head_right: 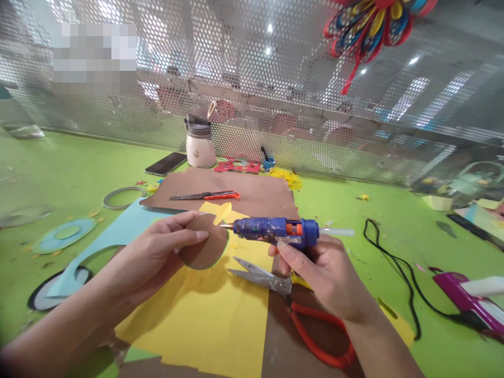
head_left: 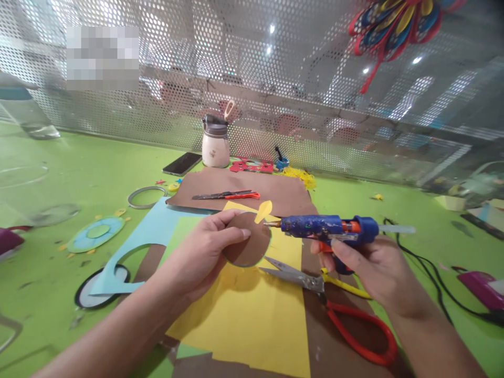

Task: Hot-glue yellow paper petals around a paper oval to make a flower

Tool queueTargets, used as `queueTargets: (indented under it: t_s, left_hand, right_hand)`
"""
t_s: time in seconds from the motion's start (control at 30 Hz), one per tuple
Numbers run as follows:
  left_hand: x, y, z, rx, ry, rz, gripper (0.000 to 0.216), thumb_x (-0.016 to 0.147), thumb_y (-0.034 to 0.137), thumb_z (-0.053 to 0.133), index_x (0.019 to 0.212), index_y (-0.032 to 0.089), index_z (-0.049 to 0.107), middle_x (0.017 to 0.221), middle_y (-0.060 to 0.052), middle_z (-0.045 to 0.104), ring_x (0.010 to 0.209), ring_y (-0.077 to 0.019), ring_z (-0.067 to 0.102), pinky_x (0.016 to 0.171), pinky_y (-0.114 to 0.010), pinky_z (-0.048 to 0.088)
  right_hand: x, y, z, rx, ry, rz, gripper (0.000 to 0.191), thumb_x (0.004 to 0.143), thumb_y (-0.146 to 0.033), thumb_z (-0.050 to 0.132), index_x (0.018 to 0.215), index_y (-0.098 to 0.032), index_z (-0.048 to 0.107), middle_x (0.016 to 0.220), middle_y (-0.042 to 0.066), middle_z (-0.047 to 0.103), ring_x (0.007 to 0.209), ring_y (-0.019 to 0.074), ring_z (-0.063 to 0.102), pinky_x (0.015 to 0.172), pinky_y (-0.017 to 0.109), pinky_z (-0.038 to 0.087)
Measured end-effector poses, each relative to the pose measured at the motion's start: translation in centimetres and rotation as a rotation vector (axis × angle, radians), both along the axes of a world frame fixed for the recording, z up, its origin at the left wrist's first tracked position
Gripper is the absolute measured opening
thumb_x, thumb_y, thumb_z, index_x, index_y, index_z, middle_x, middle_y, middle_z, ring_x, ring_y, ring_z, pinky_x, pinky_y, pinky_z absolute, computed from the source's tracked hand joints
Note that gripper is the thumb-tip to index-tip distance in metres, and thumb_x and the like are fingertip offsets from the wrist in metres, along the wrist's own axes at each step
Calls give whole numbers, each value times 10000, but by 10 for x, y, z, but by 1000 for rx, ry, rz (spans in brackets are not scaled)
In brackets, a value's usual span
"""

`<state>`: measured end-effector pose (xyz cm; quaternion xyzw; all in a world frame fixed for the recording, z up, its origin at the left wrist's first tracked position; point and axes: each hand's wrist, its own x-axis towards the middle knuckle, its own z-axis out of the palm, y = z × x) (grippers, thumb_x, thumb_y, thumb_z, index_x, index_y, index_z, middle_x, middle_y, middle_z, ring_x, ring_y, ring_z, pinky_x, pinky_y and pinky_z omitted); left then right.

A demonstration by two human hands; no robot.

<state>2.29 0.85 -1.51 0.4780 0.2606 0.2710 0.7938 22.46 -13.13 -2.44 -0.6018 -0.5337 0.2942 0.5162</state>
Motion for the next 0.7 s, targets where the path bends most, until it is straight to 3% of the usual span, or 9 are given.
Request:
queueTargets:
  t_s: [0.23, 0.37, 0.47, 0.57, 0.7]
  left_hand:
    - [-1, 1, 0, 24, -19, -10, 119, 750, 97, 584, 693, 164, 664, 626, 25, 631, 558, -89, 532, 594, -194, 414]
    - [-1, 1, 0, 6, -5, 11, 99, 730, 103, 604, 760, 162, 678, 688, 1, 670, 644, -123, 583, 631, -207, 426]
    - [0, 2, -2, 20, 18, 44, 103, 725, 107, 606, 779, 155, 679, 712, -8, 682, 648, -121, 580, 607, -201, 411]
    - [1, 5, -6, 45, 31, 103, 124, 720, 114, 611, 823, 151, 670, 755, -14, 683, 685, -126, 585, 624, -207, 411]
    - [2, 9, -10, 29, 9, 190, 205, 710, 126, 634, 913, 153, 636, 804, -23, 681, 749, -150, 608, 674, -233, 430]
  right_hand:
    - [1, 1, 1, -58, -62, 4, 224, 873, -337, 555, 750, -172, 645, 680, 36, 617, 618, 133, 577, 562, 241, 469]
    - [0, 1, -1, 39, 18, 34, 235, 883, -315, 538, 717, -177, 630, 708, 42, 624, 619, 137, 576, 563, 254, 473]
    - [3, 2, -4, 135, 80, 35, 174, 885, -301, 530, 831, -187, 650, 694, 38, 622, 593, 142, 564, 539, 266, 475]
    - [8, 4, -7, 176, 32, -41, 167, 881, -294, 537, 887, -184, 662, 750, 52, 642, 623, 155, 580, 569, 284, 489]
    - [17, 10, -13, 180, -260, -251, 191, 854, -319, 573, 802, -164, 672, 813, 71, 668, 726, 189, 613, 679, 312, 487]
